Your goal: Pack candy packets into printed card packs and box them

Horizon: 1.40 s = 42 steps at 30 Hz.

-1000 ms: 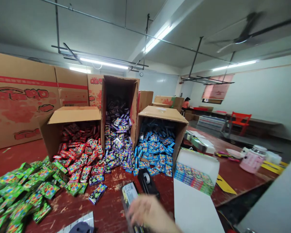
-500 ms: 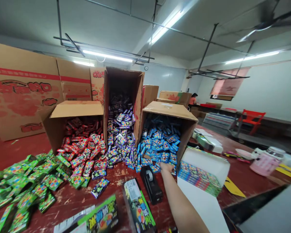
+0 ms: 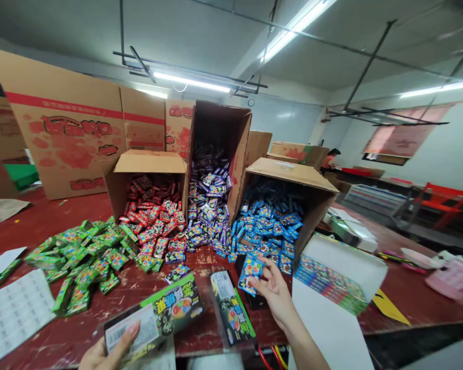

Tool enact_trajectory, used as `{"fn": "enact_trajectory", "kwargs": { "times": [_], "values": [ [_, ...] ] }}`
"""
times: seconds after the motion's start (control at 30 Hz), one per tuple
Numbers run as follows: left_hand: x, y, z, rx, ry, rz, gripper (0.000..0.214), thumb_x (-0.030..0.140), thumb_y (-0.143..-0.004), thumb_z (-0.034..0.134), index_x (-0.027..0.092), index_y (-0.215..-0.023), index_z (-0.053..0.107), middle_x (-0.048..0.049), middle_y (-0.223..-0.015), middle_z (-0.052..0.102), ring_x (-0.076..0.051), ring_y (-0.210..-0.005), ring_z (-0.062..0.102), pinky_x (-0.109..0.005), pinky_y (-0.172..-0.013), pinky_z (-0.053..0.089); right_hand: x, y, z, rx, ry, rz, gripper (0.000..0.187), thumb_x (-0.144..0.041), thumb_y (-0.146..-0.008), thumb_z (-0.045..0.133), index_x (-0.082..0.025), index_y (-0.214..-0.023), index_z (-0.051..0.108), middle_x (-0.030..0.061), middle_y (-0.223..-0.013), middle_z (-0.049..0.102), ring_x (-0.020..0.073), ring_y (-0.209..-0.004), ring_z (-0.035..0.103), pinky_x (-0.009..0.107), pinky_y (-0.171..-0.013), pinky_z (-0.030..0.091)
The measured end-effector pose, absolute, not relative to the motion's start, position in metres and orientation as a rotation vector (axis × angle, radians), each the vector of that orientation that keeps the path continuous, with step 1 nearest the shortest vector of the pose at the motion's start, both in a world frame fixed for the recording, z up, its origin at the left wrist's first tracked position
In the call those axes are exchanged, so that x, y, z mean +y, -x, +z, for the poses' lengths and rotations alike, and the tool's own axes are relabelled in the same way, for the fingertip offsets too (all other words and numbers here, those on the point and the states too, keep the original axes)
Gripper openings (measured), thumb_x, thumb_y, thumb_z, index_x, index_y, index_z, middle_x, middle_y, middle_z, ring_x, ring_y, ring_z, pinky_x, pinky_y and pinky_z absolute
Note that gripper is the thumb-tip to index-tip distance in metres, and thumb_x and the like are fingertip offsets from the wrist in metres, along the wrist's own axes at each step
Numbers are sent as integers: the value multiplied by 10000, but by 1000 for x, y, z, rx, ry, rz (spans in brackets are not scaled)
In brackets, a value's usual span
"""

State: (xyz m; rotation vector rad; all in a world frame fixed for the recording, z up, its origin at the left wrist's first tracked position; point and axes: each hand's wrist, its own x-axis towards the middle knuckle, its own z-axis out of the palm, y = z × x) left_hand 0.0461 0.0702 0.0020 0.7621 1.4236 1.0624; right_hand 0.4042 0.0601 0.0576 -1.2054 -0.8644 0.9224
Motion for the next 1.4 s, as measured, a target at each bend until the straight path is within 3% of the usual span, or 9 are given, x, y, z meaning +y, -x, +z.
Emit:
{"fn": "enact_trajectory", "kwargs": {
  "times": [0.2, 0.37, 0.53, 0.67, 0.8, 0.93, 1.03, 1.2, 1.4],
  "values": [
    [61, -46, 9, 1297, -925, 1113, 475, 515, -633, 739, 135, -911, 680, -73, -838, 762, -294, -865, 694, -360, -805, 545, 61, -361, 69, -813, 1144, 905, 607, -324, -639, 812, -268, -1127, 454, 47, -934, 697, 196, -779, 673, 327, -722, 542],
    [51, -37, 54, 1165, -1443, 997, 271, 393, -731, 699, 217, -934, 660, -49, -866, 742, -248, -855, 674, -271, -741, 524, 49, -311, 95, -784, 1071, 1292, 527, -396, -583, 834, -213, -1015, 593, 86, -911, 711, 239, -846, 672, 351, -765, 545],
    [45, -44, 63, 1105, -1781, 886, 242, 409, -758, 669, 274, -954, 715, -54, -824, 742, -236, -744, 668, -249, -671, 510, 34, -274, 93, -712, 1001, 1428, 587, -324, -597, 829, -267, -1110, 549, 36, -892, 688, 195, -712, 659, 273, -540, 527],
    [55, -65, 48, 1056, -1959, 1052, 241, 408, -809, 614, 265, -977, 710, -102, -1029, 694, -270, -976, 620, -367, -867, 488, 29, -260, 76, -517, 980, 1395, 575, -290, -600, 830, -290, -1095, 536, 8, -998, 675, 197, -871, 651, 275, -655, 529],
    [62, -85, 37, 1068, -1809, 1169, 241, 422, -819, 603, 228, -906, 716, -139, -1395, 456, -334, -1307, 378, -499, -1048, 335, 20, -252, 45, -336, 934, 1482, 392, -326, -580, 840, -222, -815, 544, -13, -764, 681, 172, -717, 640, 282, -658, 506],
    [46, -99, 18, 1004, -1285, 1293, 500, 428, -781, 657, 263, -1237, 536, -149, -1431, 418, -308, -1309, 399, -458, -1034, 375, 8, -257, 20, -359, 912, 1487, 393, -311, -625, 818, -218, -673, 439, -47, -639, 633, 140, -623, 606, 255, -624, 481],
    [24, -110, 3, 992, -889, 1311, 635, 511, -808, 589, 262, -1356, 384, -142, -1414, 458, -283, -1251, 476, -410, -983, 437, 4, -264, 15, -412, 929, 1426, 367, -317, -641, 811, -230, -786, 485, -16, -799, 683, 173, -783, 647, 299, -741, 504],
    [22, -106, 17, 1183, -996, 1178, 519, 585, -791, 556, 162, -1077, 649, -128, -1105, 694, -307, -1086, 588, -353, -917, 465, 14, -278, 38, -522, 1018, 1159, 600, -309, -670, 788, -270, -1178, 472, 48, -1159, 635, 208, -1052, 605, 340, -896, 490],
    [43, -88, 71, 1101, -1494, 1131, 380, 428, -907, 459, 194, -1165, 610, -78, -1041, 708, -230, -894, 631, -282, -824, 464, 38, -275, 106, -861, 963, 896, 608, -367, -725, 742, -287, -1254, 455, 85, -1178, 611, 209, -977, 629, 354, -849, 530]
  ]
}}
